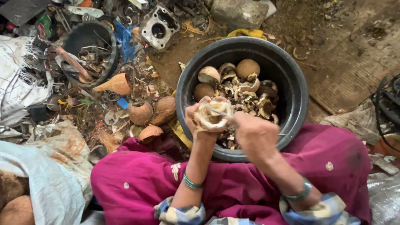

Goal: The person sits on the ground and uses a small blade to scoop coconut kernel out of halved coconut shells, dropping the loosened kernel into a large basin already filled with shells and kernel pieces. They work through shells one at a time and place finished shells aside.

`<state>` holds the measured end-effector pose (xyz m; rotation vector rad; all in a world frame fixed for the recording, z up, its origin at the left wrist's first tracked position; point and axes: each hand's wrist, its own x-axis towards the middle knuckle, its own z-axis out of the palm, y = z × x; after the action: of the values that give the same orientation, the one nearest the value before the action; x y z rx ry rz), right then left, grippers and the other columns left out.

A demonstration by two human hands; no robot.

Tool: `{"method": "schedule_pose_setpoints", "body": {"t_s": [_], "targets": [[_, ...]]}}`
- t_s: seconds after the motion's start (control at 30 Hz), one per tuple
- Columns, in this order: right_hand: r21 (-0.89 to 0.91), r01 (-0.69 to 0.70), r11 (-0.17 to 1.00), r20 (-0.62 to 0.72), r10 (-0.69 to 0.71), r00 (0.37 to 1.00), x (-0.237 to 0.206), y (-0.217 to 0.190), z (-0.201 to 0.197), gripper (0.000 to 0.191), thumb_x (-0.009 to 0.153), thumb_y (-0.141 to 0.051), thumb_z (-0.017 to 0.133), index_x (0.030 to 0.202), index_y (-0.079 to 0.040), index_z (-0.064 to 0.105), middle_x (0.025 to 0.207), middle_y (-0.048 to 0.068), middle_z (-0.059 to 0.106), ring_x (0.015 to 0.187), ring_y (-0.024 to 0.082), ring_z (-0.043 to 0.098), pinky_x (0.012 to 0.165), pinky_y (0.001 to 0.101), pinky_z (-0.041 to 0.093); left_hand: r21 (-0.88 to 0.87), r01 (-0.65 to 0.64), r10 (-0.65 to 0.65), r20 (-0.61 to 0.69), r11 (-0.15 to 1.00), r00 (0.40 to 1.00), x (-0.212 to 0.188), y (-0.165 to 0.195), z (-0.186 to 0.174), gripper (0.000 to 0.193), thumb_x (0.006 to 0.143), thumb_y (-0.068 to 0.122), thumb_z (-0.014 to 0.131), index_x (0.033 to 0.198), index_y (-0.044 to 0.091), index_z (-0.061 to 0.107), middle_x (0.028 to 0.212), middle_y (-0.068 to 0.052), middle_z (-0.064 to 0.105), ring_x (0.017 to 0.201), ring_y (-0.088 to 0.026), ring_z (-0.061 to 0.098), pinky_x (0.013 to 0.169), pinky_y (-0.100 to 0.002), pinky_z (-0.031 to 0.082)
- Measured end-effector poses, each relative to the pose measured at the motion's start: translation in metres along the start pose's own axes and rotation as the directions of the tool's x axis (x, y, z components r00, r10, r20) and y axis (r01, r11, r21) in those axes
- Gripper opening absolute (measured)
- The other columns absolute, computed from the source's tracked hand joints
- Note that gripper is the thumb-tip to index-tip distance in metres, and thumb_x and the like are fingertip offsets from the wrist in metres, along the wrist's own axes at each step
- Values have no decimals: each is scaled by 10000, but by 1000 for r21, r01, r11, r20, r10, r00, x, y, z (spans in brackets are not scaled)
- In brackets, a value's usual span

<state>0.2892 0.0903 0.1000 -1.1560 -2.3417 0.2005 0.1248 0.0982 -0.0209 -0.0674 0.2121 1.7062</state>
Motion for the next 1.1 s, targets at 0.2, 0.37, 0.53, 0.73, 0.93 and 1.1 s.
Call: {"method": "schedule_pose_setpoints", "body": {"t_s": [0.2, 0.37, 0.53, 0.73, 0.93, 1.1], "targets": [[83, -19, 996, 116, 9, 993, 6, 26, -28, 108, 851, -205, 739, 941, -155, 773, 693, 41, 690, 551, 205, 634, 473, 362, 438, 470, -264, 215, 157, 842, 964, -12, 7, 11, 550, 882, 332, 597, 1254, -72, 583, 1254, -268, 636, 1139, -393, 647, 1007, -489, 563], [199, 101, 975, 227, -146, 963, 6, 24, -44, 163, 824, -142, 717, 978, -155, 766, 786, 19, 753, 679, 214, 718, 544, 353, 505, 481, -294, 125, 353, 826, 927, -18, 12, 25, 558, 940, 343, 581, 1276, -103, 572, 1297, -279, 620, 1177, -369, 644, 1047, -459, 554], [223, 128, 966, 294, -192, 936, 6, 26, -53, 135, 802, -108, 685, 915, -157, 741, 812, 3, 770, 743, 200, 750, 576, 353, 532, 442, -256, 87, 366, 860, 926, -22, 13, 31, 528, 958, 340, 580, 1253, -97, 568, 1291, -277, 602, 1197, -381, 632, 1045, -482, 555], [183, 154, 971, 331, -208, 920, 7, 25, -53, 122, 817, -98, 656, 907, -140, 727, 791, 13, 747, 735, 219, 733, 595, 374, 531, 488, -266, 56, 402, 831, 914, -24, 16, 34, 529, 946, 362, 590, 1217, -92, 593, 1272, -280, 607, 1217, -373, 625, 1067, -473, 553], [178, 194, 965, 347, -246, 905, 8, 26, -55, 96, 820, -167, 670, 899, -143, 720, 792, 23, 724, 719, 250, 708, 590, 394, 520, 526, -221, 6, 379, 821, 925, -27, 16, 38, 531, 940, 381, 601, 1187, -89, 607, 1267, -279, 609, 1184, -355, 643, 1055, -445, 552], [139, 185, 973, 384, -226, 895, 7, 28, -50, 68, 827, -147, 660, 879, -134, 703, 745, 28, 695, 700, 245, 702, 587, 402, 517, 569, -219, -10, 373, 793, 928, -28, 18, 37, 549, 974, 439, 588, 1156, -78, 608, 1272, -289, 611, 1181, -352, 651, 1045, -441, 554]]}}
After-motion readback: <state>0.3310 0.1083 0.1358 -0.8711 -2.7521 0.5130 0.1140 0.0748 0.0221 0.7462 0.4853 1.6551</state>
